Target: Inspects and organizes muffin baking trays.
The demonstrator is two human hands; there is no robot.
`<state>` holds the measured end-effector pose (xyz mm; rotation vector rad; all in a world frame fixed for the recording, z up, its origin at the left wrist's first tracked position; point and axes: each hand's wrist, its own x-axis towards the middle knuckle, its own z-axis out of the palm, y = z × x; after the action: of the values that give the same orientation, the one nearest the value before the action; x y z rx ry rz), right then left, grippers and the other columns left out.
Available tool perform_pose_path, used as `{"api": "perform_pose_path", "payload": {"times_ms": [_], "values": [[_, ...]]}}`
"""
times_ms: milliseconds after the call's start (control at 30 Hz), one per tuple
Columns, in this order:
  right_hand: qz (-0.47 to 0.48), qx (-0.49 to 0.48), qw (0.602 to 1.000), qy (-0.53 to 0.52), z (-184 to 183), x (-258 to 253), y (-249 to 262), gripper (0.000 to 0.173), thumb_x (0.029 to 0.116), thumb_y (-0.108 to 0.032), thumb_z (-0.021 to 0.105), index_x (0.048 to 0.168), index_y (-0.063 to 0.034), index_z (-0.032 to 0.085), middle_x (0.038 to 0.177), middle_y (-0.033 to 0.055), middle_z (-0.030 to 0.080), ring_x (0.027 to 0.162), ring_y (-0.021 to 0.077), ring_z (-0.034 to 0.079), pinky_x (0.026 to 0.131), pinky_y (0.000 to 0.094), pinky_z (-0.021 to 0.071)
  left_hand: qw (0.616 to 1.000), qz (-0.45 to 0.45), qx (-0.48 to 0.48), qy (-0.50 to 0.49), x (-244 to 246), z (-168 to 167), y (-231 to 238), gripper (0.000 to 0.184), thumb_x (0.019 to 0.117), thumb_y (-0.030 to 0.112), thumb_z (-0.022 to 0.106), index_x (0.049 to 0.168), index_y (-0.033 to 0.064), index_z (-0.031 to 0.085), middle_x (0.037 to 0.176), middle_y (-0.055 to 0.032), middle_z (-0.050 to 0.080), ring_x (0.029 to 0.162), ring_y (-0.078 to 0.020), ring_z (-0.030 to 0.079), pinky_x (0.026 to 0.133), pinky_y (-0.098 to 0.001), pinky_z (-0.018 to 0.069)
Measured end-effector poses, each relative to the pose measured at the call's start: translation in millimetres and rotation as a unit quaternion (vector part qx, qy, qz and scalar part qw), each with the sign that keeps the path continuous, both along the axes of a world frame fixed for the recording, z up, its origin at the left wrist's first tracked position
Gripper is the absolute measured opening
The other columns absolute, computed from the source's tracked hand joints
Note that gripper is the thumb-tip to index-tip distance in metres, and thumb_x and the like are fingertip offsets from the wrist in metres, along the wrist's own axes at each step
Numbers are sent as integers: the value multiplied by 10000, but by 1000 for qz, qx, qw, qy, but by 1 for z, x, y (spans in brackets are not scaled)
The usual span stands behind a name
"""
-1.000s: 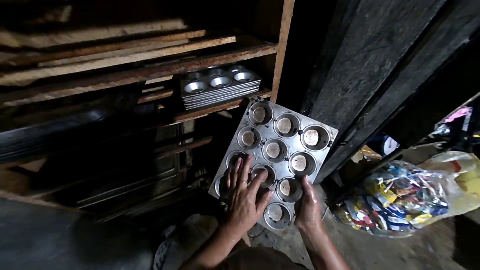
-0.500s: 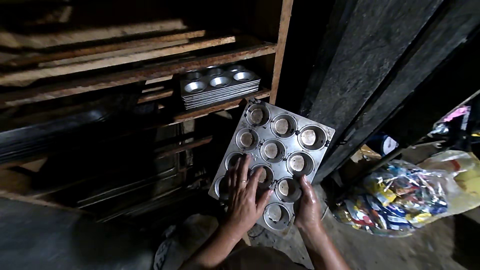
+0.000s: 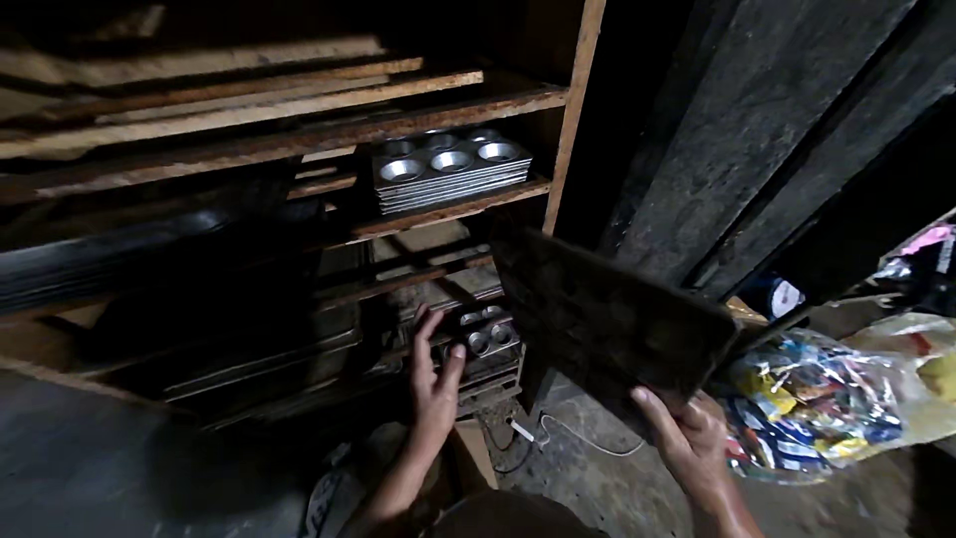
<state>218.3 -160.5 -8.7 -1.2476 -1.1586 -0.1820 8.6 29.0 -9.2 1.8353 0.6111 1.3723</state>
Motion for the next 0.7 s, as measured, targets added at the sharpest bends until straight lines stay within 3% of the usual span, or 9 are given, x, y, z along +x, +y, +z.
{"api": "perform_pose_path", "payload": {"times_ms": [67, 167, 233, 300, 367, 433, 533, 600, 700], "values": [[-22, -11, 989, -144, 9, 11, -13, 265, 1052, -402, 547, 1038, -171, 678, 1109, -42, 693, 1120, 11, 608, 995, 197, 471, 979, -57, -179, -78, -4, 6, 9, 620, 1091, 395, 311, 1487, -76, 389, 1552, -170, 441, 1402, -176, 465, 1133, -329, 401], [-21, -34, 975, -221, 15, 12, -20, 278, 1075, -359, 466, 1102, -175, 672, 1221, 17, 692, 1217, 125, 592, 1060, 305, 427, 892, -80, -392, -207, 4, 28, 8, 734, 1076, 521, 34, 1468, -1, 370, 1394, -98, 553, 1252, -160, 567, 1046, -342, 471], [20, -77, 967, -241, 9, 9, -19, 269, 1067, -298, 449, 1073, -179, 691, 1219, 17, 704, 1232, 150, 592, 1073, 330, 420, 843, -148, -425, -295, 7, 27, 5, 746, 1050, 617, 74, 1464, 97, 414, 1353, -55, 614, 1220, -156, 609, 1012, -350, 515], [77, -117, 964, -227, -3, 9, -17, 242, 1037, -240, 479, 997, -155, 702, 1190, 30, 720, 1209, 135, 611, 1078, 300, 431, 790, -273, -427, -346, 11, 4, 13, 904, 995, 730, 145, 1546, 51, 378, 1446, -162, 575, 1300, -299, 595, 1035, -431, 510], [98, -120, 973, -172, -13, 18, -18, 222, 1032, -241, 521, 1014, -122, 707, 1198, 53, 717, 1208, 111, 620, 1072, 263, 460, 798, -269, -445, -304, 16, 5, 9, 953, 978, 731, 15, 1560, 56, 353, 1459, -148, 557, 1304, -272, 582, 1043, -408, 501], [69, -97, 982, -144, -16, 26, -19, 215, 1041, -260, 520, 1002, -116, 674, 1192, 61, 709, 1230, 111, 607, 1076, 272, 463, 814, -218, -468, -268, 21, 9, 2, 889, 993, 701, 25, 1501, 91, 425, 1418, -98, 589, 1295, -232, 574, 1047, -418, 491], [41, -63, 990, -122, -16, 25, -19, 238, 1060, -294, 503, 997, -124, 658, 1190, 51, 717, 1241, 127, 614, 1080, 307, 477, 821, -160, -497, -231, 25, 7, 3, 884, 991, 697, -6, 1563, 99, 307, 1517, -98, 478, 1383, -224, 468, 1110, -434, 405], [91, -79, 987, -103, -19, 16, -17, 251, 1057, -324, 518, 1013, -155, 699, 1213, 28, 715, 1238, 120, 616, 1083, 315, 488, 825, -181, -473, -252, 30, 4, 2, 862, 1008, 666, -12, 1506, 83, 382, 1432, -96, 560, 1289, -198, 554, 1061, -385, 464], [135, -94, 984, -69, -26, 7, -11, 231, 1046, -307, 545, 1063, -160, 724, 1258, 16, 707, 1232, 101, 620, 1064, 290, 499, 820, -248, -442, -266, 33, 0, 3, 865, 1037, 611, -6, 1556, -4, 310, 1501, -166, 514, 1331, -245, 558, 1095, -378, 458]]}}
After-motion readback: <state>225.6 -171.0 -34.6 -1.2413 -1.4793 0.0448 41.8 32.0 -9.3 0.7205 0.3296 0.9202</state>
